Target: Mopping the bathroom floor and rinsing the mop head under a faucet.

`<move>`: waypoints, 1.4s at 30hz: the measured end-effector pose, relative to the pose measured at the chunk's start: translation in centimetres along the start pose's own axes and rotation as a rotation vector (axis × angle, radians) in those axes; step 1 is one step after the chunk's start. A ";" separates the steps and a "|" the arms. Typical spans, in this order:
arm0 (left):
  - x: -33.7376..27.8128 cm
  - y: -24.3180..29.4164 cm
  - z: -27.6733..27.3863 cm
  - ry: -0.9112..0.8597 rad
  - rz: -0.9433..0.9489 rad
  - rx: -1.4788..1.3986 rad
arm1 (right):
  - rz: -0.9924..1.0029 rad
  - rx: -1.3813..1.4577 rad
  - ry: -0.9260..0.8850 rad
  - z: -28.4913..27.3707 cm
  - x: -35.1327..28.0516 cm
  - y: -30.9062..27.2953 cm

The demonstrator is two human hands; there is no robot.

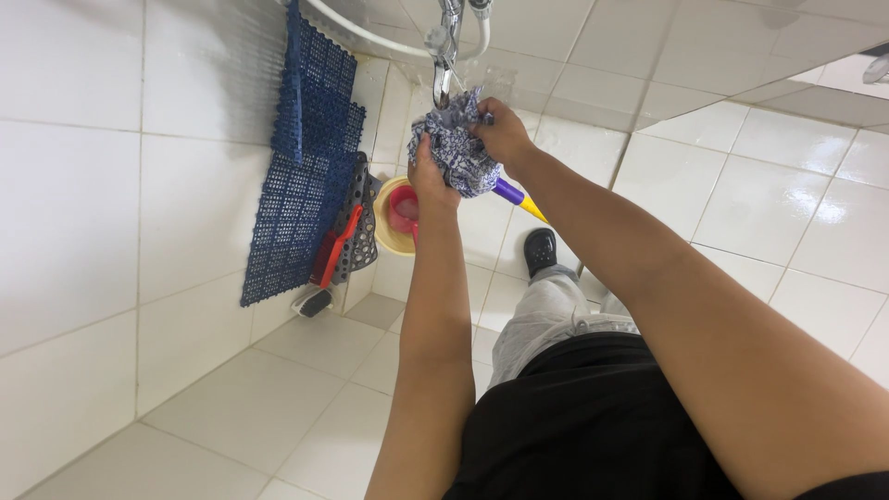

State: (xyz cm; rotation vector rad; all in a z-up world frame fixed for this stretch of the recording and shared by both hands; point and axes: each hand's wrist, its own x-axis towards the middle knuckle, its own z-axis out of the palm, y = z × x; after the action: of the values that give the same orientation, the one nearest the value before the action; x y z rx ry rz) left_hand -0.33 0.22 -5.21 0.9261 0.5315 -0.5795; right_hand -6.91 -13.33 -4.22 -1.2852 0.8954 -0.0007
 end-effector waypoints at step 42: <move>-1.2 0.4 0.4 0.134 0.100 0.193 | -0.239 -0.446 -0.060 -4.0 -3.1 -8.9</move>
State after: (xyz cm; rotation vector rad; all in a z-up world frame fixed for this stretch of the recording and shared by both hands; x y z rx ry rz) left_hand -0.83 0.37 -4.04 1.1739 0.5526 -0.4861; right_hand -7.14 -18.09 4.88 -1.7939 0.7063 0.0518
